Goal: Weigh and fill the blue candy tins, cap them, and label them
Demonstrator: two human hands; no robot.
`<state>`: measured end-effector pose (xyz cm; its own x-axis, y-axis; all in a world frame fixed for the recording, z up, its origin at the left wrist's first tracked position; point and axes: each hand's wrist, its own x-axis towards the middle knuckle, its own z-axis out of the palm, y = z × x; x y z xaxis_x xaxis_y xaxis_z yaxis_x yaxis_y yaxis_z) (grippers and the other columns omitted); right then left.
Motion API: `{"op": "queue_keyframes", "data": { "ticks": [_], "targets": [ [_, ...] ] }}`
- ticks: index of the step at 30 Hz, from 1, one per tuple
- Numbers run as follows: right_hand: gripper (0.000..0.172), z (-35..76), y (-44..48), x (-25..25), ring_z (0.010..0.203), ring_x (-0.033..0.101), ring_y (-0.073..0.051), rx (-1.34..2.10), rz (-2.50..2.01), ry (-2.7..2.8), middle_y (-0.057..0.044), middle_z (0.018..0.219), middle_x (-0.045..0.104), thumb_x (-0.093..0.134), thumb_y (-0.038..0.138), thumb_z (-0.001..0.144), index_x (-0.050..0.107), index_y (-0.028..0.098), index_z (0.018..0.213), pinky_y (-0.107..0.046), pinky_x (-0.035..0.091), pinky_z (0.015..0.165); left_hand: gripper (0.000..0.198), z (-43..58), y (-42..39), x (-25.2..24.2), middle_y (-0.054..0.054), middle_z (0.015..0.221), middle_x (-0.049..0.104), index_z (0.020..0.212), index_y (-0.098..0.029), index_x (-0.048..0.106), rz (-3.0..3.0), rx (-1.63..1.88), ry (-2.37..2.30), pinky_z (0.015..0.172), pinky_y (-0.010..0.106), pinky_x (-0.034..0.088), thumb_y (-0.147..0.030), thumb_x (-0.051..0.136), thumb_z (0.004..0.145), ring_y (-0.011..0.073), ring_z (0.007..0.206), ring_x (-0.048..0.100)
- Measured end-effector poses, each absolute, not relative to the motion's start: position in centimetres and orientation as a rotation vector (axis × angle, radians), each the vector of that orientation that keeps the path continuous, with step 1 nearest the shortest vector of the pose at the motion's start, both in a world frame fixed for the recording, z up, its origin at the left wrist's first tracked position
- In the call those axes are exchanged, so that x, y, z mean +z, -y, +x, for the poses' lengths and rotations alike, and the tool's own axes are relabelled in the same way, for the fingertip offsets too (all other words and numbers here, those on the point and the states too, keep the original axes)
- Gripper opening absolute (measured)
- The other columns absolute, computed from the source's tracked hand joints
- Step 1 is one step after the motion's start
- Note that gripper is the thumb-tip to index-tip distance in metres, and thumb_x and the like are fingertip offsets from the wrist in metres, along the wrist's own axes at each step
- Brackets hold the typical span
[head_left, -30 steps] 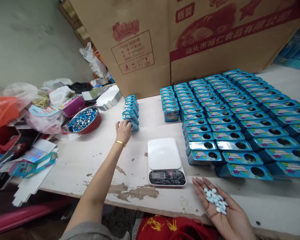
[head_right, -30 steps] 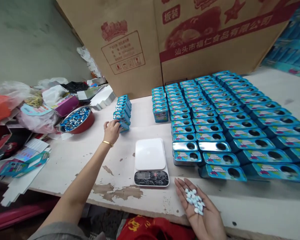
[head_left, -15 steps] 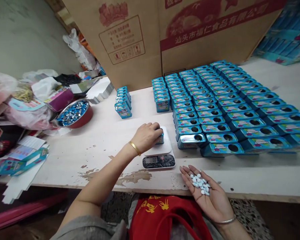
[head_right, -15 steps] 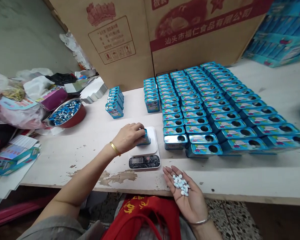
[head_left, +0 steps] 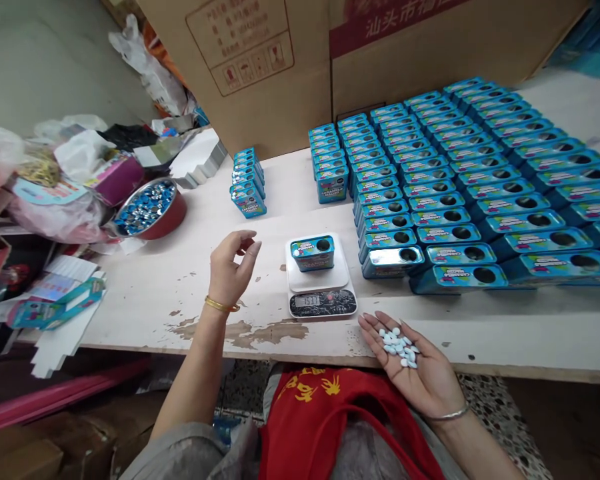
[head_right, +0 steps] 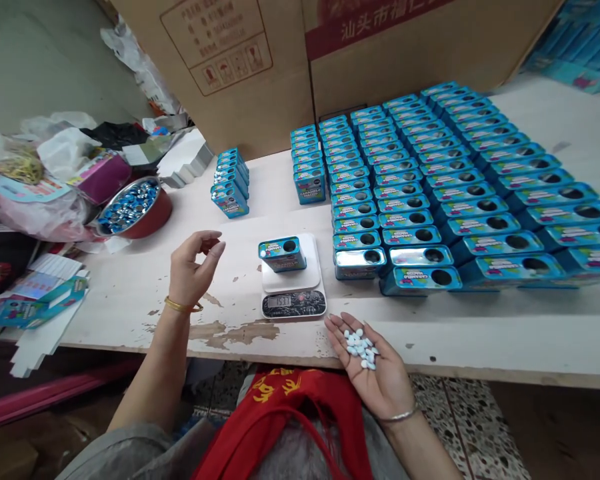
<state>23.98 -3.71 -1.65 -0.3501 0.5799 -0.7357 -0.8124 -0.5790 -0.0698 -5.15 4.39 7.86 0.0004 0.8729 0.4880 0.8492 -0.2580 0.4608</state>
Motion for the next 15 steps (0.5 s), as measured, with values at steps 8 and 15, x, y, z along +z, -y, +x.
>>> {"op": "queue_keyframes", "data": {
  "ticks": [8, 15],
  "targets": [
    [0.031, 23.6, 3.6, -1.6, 0.117, 0.053, -0.024, 2.006, -0.951, -0.385, -0.013, 0.115, 0.066, 0.039, 0.017, 0.087, 0.064, 0.011, 0.104, -0.033, 0.051, 0.093, 0.014, -4.9, -4.2, 6.9, 0.002, 0.08, 0.062, 0.097, -0.017, 0.061, 2.277, 1.075, -1.8, 0.069, 0.026, 0.047, -0.024, 0.054, 0.086, 0.0109, 0.073, 0.057],
    [0.031, 23.3, 3.2, -1.6, 0.118, 0.053, -0.022, 2.025, -0.939, -0.345, -0.013, 0.116, 0.065, 0.039, 0.017, 0.087, 0.063, 0.012, 0.106, -0.033, 0.049, 0.095, 0.031, -2.8, -3.8, 5.1, 0.01, 0.121, 0.057, 0.112, -0.023, 0.058, 2.601, 0.914, -1.708, 0.094, 0.043, 0.039, -0.035, 0.058, 0.084, 0.0222, 0.113, 0.05]
  ]
}}
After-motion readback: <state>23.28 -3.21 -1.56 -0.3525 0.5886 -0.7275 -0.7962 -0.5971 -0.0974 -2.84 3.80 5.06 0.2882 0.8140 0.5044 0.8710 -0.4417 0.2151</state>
